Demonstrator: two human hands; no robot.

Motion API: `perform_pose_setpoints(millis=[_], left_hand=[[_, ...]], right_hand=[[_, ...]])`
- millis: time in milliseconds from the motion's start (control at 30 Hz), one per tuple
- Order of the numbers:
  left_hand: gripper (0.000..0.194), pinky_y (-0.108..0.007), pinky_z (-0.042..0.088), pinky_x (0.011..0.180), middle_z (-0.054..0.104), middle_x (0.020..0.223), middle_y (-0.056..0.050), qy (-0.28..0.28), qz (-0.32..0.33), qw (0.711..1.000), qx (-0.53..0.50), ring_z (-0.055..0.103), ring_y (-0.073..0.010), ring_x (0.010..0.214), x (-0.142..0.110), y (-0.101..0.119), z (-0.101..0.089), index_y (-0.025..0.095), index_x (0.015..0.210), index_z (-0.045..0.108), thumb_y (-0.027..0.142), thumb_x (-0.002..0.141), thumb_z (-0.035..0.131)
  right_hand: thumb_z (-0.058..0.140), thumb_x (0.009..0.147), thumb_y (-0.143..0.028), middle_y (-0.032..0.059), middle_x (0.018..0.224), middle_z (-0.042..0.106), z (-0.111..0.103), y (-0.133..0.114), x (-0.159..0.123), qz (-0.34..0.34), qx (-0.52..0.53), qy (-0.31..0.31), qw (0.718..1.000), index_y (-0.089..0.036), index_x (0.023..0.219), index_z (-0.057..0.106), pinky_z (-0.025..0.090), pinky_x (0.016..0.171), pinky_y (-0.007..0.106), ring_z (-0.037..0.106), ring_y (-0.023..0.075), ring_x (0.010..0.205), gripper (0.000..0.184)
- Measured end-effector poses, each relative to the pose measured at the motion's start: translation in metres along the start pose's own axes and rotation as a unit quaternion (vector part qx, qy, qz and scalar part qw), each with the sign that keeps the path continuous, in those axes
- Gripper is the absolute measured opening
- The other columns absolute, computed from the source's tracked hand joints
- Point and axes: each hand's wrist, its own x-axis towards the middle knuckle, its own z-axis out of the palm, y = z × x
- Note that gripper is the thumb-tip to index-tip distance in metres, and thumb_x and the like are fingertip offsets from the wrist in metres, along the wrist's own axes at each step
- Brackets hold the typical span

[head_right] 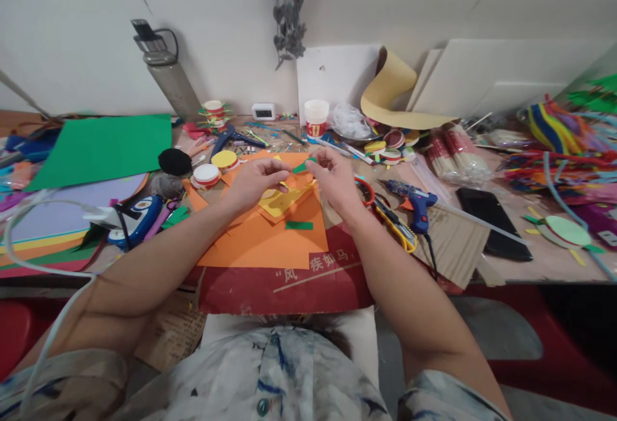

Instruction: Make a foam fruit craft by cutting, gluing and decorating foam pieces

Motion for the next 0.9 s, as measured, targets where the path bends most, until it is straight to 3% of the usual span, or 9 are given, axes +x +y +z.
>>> perform_pose_setpoints(millis=[100,233,400,600,767,900], left_hand=[[0.028,-0.025,0.059,0.065,0.065,0.077,0.003,0.032,0.007,0.999,-0.036,0.064,-0.0092,0.065,0.000,0.001,0.001,0.015,0.092,0.062,0.005,0.075,0.082],[0.047,-0.026,0.061,0.066,0.063,0.077,0.007,0.047,-0.005,0.997,-0.061,0.064,-0.0098,0.068,-0.002,0.003,0.002,0.019,0.112,0.057,0.003,0.073,0.078],[0.028,-0.023,0.060,0.061,0.067,0.091,-0.001,0.018,-0.012,0.998,-0.053,0.065,-0.0110,0.076,-0.003,0.002,0.004,0.014,0.095,0.064,0.007,0.072,0.079],[0.032,-0.023,0.061,0.055,0.055,0.075,0.006,-0.004,-0.039,0.998,-0.056,0.055,-0.0068,0.063,-0.004,0.003,0.004,0.016,0.087,0.055,0.007,0.068,0.080],[0.026,-0.025,0.063,0.055,0.062,0.085,0.000,-0.052,-0.054,0.995,-0.061,0.060,-0.0097,0.071,-0.006,0.003,0.005,0.013,0.094,0.065,0.016,0.075,0.082],[0.021,-0.022,0.063,0.053,0.054,0.077,0.001,-0.051,-0.054,0.997,-0.034,0.054,-0.0078,0.066,-0.005,-0.001,0.005,0.012,0.080,0.066,0.024,0.080,0.083]], right_hand=[[0.080,0.074,-0.048,-0.0033,0.079,0.057,-0.001,0.000,0.002,0.066,0.076,0.032,0.994,-0.024,0.081,0.054,0.052,0.066,0.026,0.060,0.0134,0.075,0.036],[0.087,0.067,-0.048,-0.0052,0.077,0.056,0.000,-0.003,0.002,0.103,0.121,0.041,0.986,-0.024,0.080,0.051,0.053,0.062,0.024,0.063,0.0113,0.071,0.045],[0.089,0.068,-0.045,-0.0055,0.075,0.061,0.001,-0.001,0.002,0.097,0.124,0.032,0.987,-0.024,0.081,0.051,0.055,0.061,0.023,0.066,0.0111,0.069,0.045],[0.083,0.076,-0.047,-0.0072,0.067,0.061,0.003,0.006,0.003,0.064,0.068,0.015,0.995,-0.024,0.082,0.051,0.055,0.059,0.023,0.060,0.0082,0.056,0.040],[0.080,0.080,-0.039,-0.0070,0.064,0.060,0.005,0.008,0.001,0.045,0.036,-0.006,0.998,-0.024,0.080,0.053,0.052,0.056,0.023,0.059,0.0089,0.056,0.031],[0.078,0.081,-0.038,-0.0060,0.063,0.061,0.007,0.011,-0.001,0.040,0.016,-0.019,0.999,-0.024,0.080,0.054,0.054,0.058,0.025,0.059,0.0101,0.057,0.028]])
